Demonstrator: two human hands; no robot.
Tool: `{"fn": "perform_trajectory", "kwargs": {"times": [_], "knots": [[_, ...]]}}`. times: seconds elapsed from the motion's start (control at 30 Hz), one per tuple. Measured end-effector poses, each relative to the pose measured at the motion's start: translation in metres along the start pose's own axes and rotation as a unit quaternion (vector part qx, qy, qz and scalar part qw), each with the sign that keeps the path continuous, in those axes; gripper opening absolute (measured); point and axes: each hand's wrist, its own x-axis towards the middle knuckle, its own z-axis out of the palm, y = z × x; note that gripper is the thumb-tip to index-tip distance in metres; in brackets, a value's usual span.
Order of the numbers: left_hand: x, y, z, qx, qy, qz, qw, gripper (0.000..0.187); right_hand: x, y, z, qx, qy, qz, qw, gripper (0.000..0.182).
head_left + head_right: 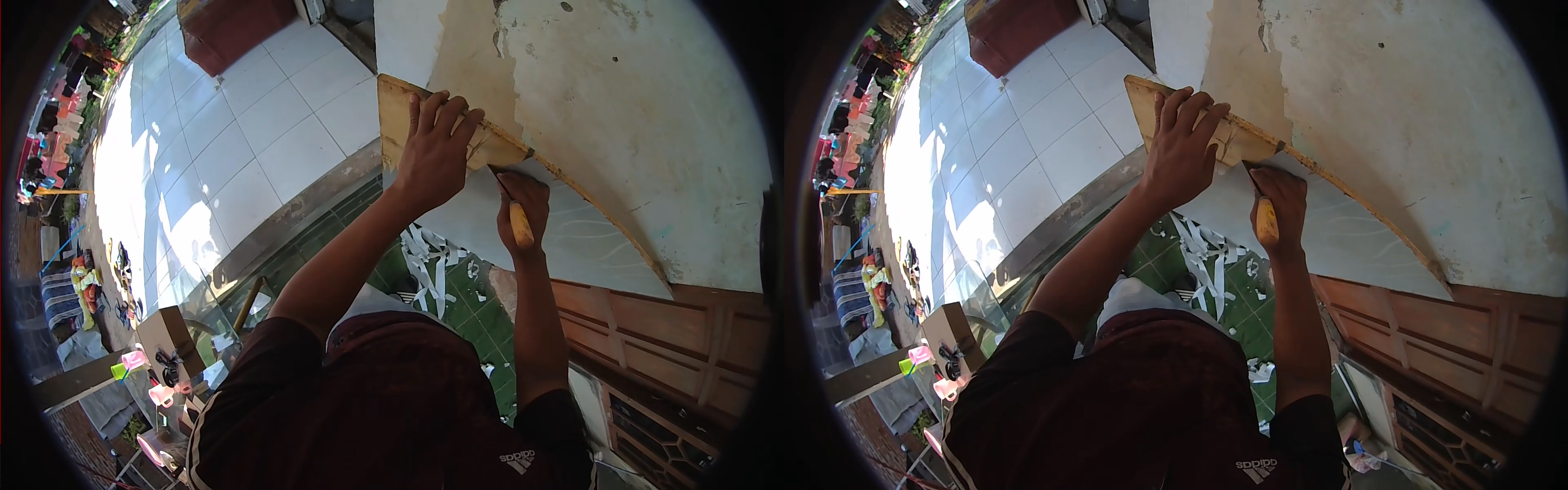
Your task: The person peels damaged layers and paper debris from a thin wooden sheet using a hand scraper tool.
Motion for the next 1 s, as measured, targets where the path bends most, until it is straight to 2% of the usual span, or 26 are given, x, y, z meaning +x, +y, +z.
{"fn": "perform_trajectory", "kwargs": {"times": [0.1,0.2,0.73,0.9,1.0], "knots": [[-0.0001,-0.0016,0.0,-0.003,-0.003,0.002,1.0,0.067,0.0007,-0.0028,-0.0004,0.007,0.02,0.021,1.0,0.025],[0.0009,-0.0011,0.0004,-0.014,-0.002,-0.003,1.0,0.067,0.0019,-0.0025,-0.0024,0.0,-0.007,0.022,1.0,0.026],[0.0069,0.0031,-0.0017,-0.024,0.01,-0.015,1.0,0.061,0.0032,-0.0003,0.0008,-0.003,0.0,0.018,1.0,0.028],[0.0072,0.0039,-0.0022,-0.024,0.009,-0.015,1.0,0.06,0.0103,-0.0082,-0.0066,-0.028,-0.049,0.004,0.998,0.03],[0.0092,0.0022,0.0008,-0.017,0.013,-0.014,1.0,0.059,0.0086,-0.0043,-0.0052,-0.006,-0.033,0.005,0.999,0.03]]}}
